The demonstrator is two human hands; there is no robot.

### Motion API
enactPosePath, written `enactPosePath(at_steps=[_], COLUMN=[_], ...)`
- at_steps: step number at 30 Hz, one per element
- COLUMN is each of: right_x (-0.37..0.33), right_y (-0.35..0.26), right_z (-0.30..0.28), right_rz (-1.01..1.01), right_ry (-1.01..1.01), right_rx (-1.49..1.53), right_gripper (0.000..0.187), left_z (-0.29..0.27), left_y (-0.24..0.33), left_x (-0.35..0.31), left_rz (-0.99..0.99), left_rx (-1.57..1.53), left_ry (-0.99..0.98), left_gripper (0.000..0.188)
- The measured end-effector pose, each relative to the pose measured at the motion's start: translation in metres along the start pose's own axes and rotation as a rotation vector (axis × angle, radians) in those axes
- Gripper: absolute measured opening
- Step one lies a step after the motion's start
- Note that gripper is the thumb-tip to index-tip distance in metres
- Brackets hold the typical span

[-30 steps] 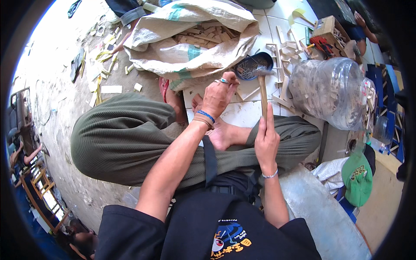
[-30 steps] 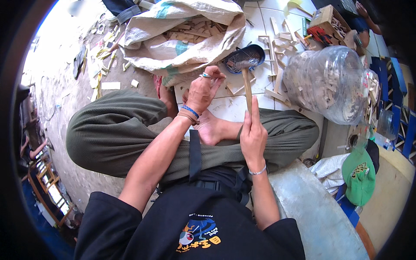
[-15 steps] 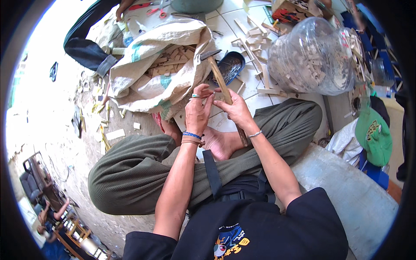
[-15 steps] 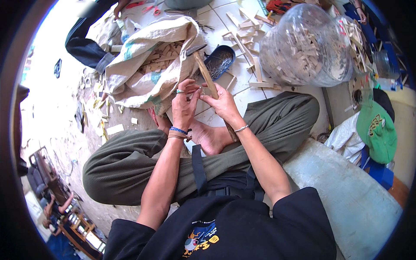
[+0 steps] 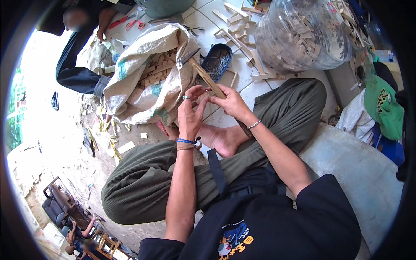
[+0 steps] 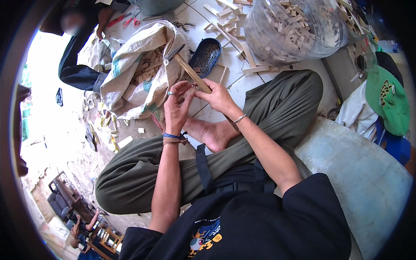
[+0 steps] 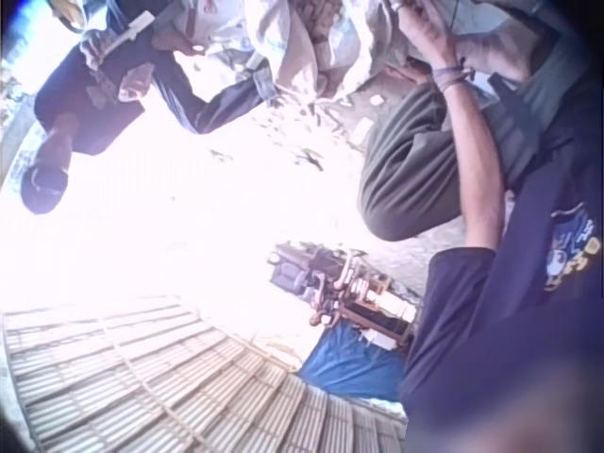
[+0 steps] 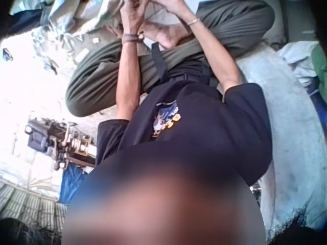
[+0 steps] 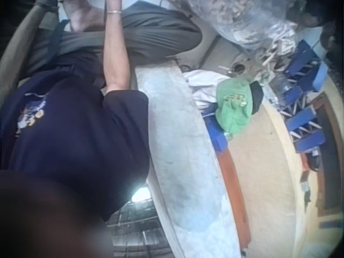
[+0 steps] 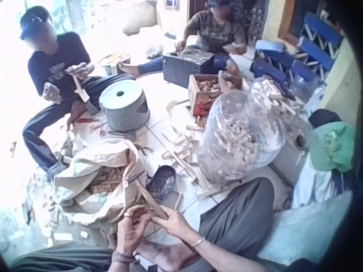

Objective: The person sits on the floor and assembles small wooden pieces by hand. They pick up pieces from a sack, align them, and use a hammer to tap them together. The person occasionally places finished pieces into a nearby container.

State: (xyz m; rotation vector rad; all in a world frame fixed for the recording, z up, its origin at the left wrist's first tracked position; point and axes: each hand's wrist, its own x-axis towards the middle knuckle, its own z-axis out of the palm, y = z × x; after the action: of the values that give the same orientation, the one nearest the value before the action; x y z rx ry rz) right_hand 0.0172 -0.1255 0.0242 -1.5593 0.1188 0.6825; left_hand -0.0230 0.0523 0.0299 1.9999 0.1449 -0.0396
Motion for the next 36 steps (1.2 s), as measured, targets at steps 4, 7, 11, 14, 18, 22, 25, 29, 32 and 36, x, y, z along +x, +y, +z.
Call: enactPosePath(at_steps=[4, 7, 11, 14, 18, 22, 25, 29, 32, 36], right_x=[0.001, 0.001, 0.003, 0.006, 0.008, 0.014, 0.020, 0.022, 0.023, 0.018], right_y=[0.001, 0.003, 0.006, 0.010, 0.015, 0.023, 0.030, 0.039, 0.039, 0.035], right_z=[-0.001, -0.003, -0.003, -0.004, -0.008, -0.008, -0.005, 0.000, 0.003, 0.002], right_rz=[-0.036, -0.008, -0.039, -0.035, -0.061, -0.111, -0.172, -0.205, -0.293, -0.263], right_ry=[0.015, 0.021, 0.002, -0.013, -0.041, -0.065, -0.040, 0.011, 0.086, 0.047], right_rx=[-0.022, -0.035, 0.008, -0.001, 0.028, 0.098, 0.108, 0.066, -0.052, -0.054], right_gripper=[0.035, 0.035, 0.036, 0.037, 0.037, 0.037, 0.036, 0.034, 0.035, 0.037], left_z=[-0.005, -0.010, -0.015, -0.017, -0.018, -0.020, -0.019, -0.016, -0.014, -0.010], left_y=[0.000, 0.000, 0.001, 0.001, 0.001, 0.003, 0.004, 0.001, -0.007, -0.020], left_x=[0.002, 0.005, 0.010, 0.012, 0.012, 0.013, 0.013, 0.010, 0.011, 0.014], left_rz=[0.067, 0.048, 0.014, 0.040, 0.036, 0.044, 0.039, 0.066, 0.025, 0.019], left_rx=[0.023, 0.017, -0.036, -0.084, -0.082, 0.041, 0.075, 0.071, 0.084, 0.059], left_ry=[-0.022, -0.092, -0.171, -0.231, -0.232, -0.211, -0.189, -0.151, -0.153, -0.117], left_gripper=[0.039, 0.039, 0.039, 0.039, 0.039, 0.037, 0.035, 0.033, 0.033, 0.035])
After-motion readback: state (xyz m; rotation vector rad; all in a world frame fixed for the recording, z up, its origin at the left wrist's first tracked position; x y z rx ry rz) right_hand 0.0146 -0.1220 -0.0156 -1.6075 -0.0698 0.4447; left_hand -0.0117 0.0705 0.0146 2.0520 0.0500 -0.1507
